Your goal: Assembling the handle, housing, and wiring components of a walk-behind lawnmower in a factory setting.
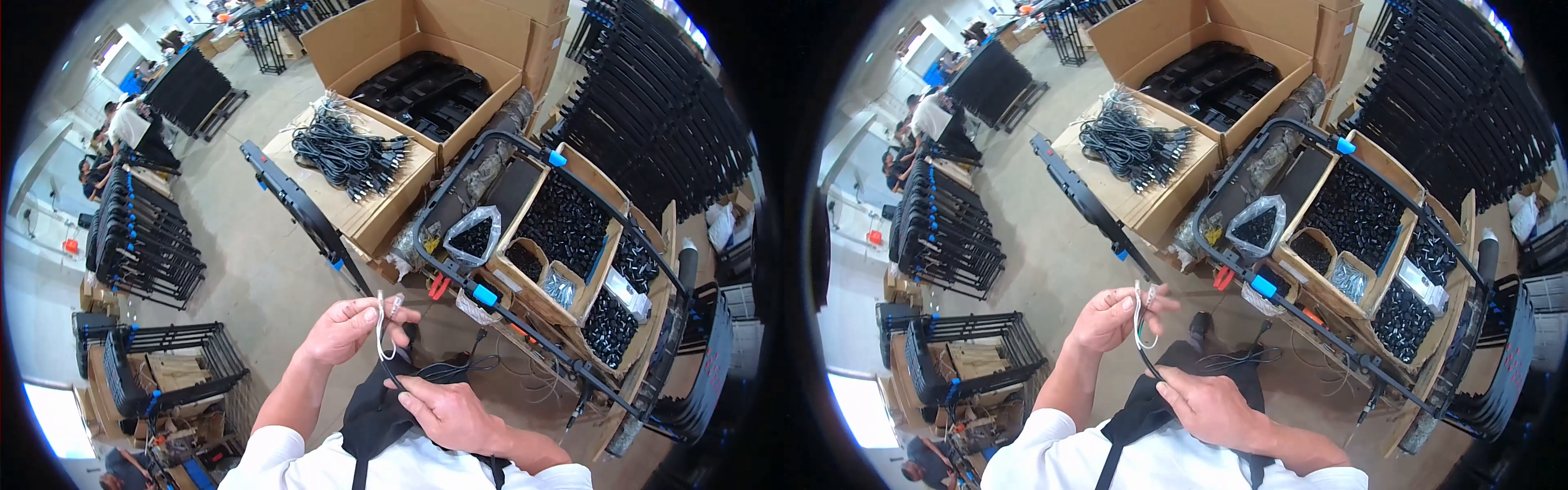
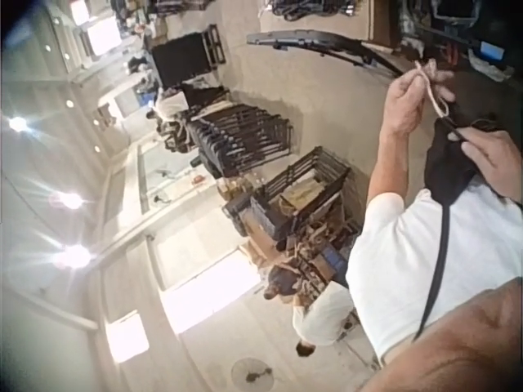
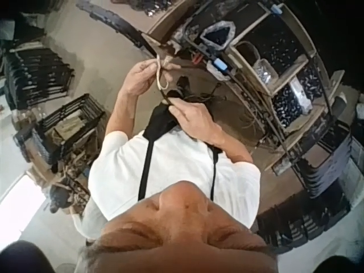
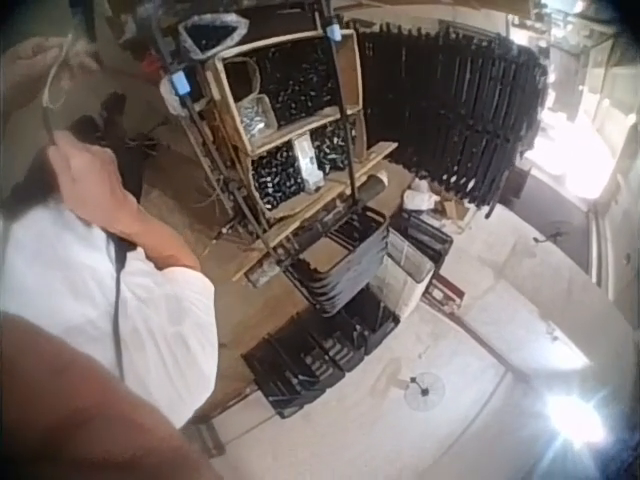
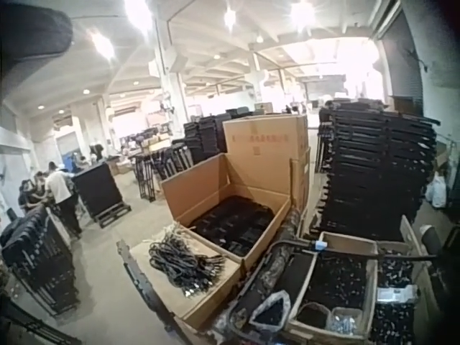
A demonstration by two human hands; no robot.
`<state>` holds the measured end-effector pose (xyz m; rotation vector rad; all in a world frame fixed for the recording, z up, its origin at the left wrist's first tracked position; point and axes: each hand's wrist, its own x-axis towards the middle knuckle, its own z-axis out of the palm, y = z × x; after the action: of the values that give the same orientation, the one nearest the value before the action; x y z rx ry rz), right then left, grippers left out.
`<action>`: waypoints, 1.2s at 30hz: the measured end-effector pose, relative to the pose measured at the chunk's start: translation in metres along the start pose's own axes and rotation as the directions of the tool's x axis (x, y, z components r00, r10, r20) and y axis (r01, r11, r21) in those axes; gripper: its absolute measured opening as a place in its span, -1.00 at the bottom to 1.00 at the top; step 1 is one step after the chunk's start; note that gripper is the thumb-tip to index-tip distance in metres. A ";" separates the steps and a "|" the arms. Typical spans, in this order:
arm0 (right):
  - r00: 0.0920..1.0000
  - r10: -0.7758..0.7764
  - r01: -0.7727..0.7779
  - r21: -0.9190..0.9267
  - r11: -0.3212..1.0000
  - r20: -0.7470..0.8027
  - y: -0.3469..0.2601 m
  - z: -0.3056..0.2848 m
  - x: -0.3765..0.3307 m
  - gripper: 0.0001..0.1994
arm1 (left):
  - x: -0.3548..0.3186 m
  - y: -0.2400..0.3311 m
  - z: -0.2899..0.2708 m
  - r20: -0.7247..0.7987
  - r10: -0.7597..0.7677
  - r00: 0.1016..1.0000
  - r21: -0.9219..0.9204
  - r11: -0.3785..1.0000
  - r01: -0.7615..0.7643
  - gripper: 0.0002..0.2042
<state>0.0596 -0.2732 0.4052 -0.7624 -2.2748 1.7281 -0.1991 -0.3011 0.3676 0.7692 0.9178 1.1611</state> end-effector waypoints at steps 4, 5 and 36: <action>0.995 0.041 -0.027 0.154 0.988 -0.092 0.025 0.021 0.032 -0.67 | 0.031 -0.003 -0.033 0.152 -0.151 0.977 -0.165 0.971 0.176 -0.54; 0.985 0.171 -0.162 0.195 0.967 -0.027 0.038 0.025 0.041 -0.64 | 0.038 -0.009 -0.043 0.176 -0.187 0.966 -0.142 0.967 0.213 -0.53; 0.788 0.488 -0.348 0.382 0.856 -0.375 0.247 0.090 0.103 -0.65 | 0.173 -0.157 -0.096 -0.188 -0.261 0.947 0.572 0.755 0.322 -0.68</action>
<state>0.0026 -0.2504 0.1290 -1.5161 -1.5597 1.7479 -0.1971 -0.1666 0.1537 1.0315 1.4681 0.6219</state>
